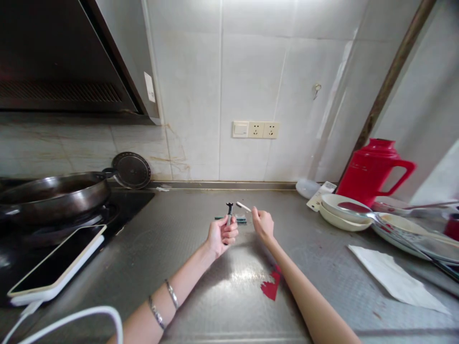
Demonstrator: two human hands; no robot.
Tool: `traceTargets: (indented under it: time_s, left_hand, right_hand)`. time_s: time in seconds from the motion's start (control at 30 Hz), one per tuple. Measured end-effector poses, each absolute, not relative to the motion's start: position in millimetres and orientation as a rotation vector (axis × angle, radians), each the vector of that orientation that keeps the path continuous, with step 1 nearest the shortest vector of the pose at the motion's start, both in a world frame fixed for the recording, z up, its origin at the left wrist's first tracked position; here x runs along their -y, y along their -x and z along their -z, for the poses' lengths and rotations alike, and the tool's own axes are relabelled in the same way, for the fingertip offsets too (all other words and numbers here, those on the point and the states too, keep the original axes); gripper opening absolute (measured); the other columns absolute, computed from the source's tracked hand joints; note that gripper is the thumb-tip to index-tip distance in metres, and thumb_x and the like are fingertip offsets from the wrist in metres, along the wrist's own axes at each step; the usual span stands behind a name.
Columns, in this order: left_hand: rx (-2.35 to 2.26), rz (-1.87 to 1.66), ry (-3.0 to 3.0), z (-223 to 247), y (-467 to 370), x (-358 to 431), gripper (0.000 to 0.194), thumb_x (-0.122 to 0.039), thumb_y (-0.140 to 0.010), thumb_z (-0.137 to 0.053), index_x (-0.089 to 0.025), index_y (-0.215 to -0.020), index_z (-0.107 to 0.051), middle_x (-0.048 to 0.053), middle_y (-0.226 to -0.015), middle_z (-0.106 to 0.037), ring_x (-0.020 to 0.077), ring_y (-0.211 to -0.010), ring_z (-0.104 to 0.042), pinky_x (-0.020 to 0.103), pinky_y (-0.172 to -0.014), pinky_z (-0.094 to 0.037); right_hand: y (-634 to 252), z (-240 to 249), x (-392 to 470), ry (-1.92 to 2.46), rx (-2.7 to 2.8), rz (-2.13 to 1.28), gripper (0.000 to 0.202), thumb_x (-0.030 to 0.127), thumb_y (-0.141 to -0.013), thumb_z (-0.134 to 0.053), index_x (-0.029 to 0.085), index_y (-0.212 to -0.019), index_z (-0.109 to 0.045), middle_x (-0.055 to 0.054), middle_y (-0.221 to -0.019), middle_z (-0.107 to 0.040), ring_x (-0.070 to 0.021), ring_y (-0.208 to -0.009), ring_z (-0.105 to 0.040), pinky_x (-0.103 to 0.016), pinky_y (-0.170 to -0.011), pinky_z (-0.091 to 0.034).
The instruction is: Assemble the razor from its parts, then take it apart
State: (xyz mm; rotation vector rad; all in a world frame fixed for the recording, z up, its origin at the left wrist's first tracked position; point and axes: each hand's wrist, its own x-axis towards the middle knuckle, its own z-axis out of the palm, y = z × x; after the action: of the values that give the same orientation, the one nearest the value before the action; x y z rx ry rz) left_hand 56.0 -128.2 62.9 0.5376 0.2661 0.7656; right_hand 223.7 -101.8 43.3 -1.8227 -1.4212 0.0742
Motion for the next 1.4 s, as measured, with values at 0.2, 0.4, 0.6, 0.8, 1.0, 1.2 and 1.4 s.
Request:
traceTargets:
  time_s: [0.2,0.4,0.6,0.8,1.0,1.2,1.4]
  left_hand:
    - [-0.157,-0.649,-0.481,-62,-57,132,0.017,-0.026,-0.083,-0.045,-0.012,-0.074,-0.046,-0.009,-0.052,-0.011,0.0018,-0.035,-0.011,0.011,-0.030,-0.004]
    - [-0.107,-0.697,-0.515,-69,-47,126,0.016,-0.026,-0.084,-0.044,-0.012,-0.075,-0.046,-0.008,-0.052,-0.013,0.0022,-0.035,-0.013,0.012,-0.031,-0.003]
    - [-0.224,-0.831,-0.560,-71,-35,112,0.017,-0.026,-0.083,-0.043,-0.011,-0.077,-0.049,-0.008,-0.052,-0.016,0.0026,-0.036,-0.014,0.012,-0.030,-0.006]
    - [-0.327,-0.944,-0.622,-71,-29,106,0.019,-0.027,-0.083,-0.045,-0.010,-0.079,-0.052,-0.008,-0.051,-0.020,0.0026,-0.035,-0.017,0.012,-0.030,-0.009]
    - [-0.353,-0.967,-0.673,-72,-31,108,0.018,-0.028,-0.082,-0.047,-0.011,-0.079,-0.053,-0.008,-0.051,-0.022,0.0024,-0.036,-0.018,0.011,-0.030,-0.011]
    - [-0.366,-0.964,-0.702,-72,-34,111,0.019,-0.028,-0.082,-0.045,-0.011,-0.077,-0.053,-0.007,-0.050,-0.023,0.0024,-0.035,-0.019,0.011,-0.031,-0.012]
    - [-0.366,-0.965,-0.711,-71,-35,111,0.018,-0.027,-0.082,-0.046,-0.011,-0.077,-0.053,-0.007,-0.050,-0.024,0.0023,-0.035,-0.020,0.012,-0.031,-0.011]
  right_hand:
    - [-217,-40,101,1.719,1.439,-0.097,0.059,0.052,-0.084,-0.021,0.017,-0.043,-0.046,-0.003,-0.045,-0.049,-0.0119,-0.044,-0.040,-0.023,-0.044,-0.021]
    - [-236,-39,97,1.680,1.411,-0.214,0.056,0.054,-0.083,-0.022,0.018,-0.051,-0.049,-0.002,-0.050,-0.050,-0.0128,-0.048,-0.044,-0.022,-0.046,-0.026]
    - [-242,-40,88,1.444,1.445,-0.402,0.041,0.053,-0.077,-0.038,0.017,-0.088,-0.054,0.003,-0.057,-0.052,-0.0112,-0.046,-0.044,-0.020,-0.045,-0.033]
    - [-222,-37,101,1.536,1.759,-0.378,0.039,0.043,-0.081,-0.036,0.015,-0.062,-0.056,-0.001,-0.052,-0.054,-0.0096,-0.043,-0.047,-0.019,-0.043,-0.031]
    - [-194,-41,114,1.952,1.947,-0.076,0.035,0.036,-0.080,-0.041,0.016,-0.064,-0.065,-0.011,-0.068,-0.066,-0.0164,-0.064,-0.060,-0.021,-0.054,-0.035]
    - [-177,-36,113,2.026,2.049,-0.143,0.034,0.033,-0.081,-0.038,0.016,-0.078,-0.067,-0.014,-0.085,-0.067,-0.0214,-0.078,-0.063,-0.024,-0.062,-0.040]
    - [-175,-33,112,2.056,2.069,-0.123,0.034,0.034,-0.082,-0.037,0.015,-0.084,-0.066,-0.015,-0.091,-0.066,-0.0232,-0.082,-0.063,-0.028,-0.066,-0.043]
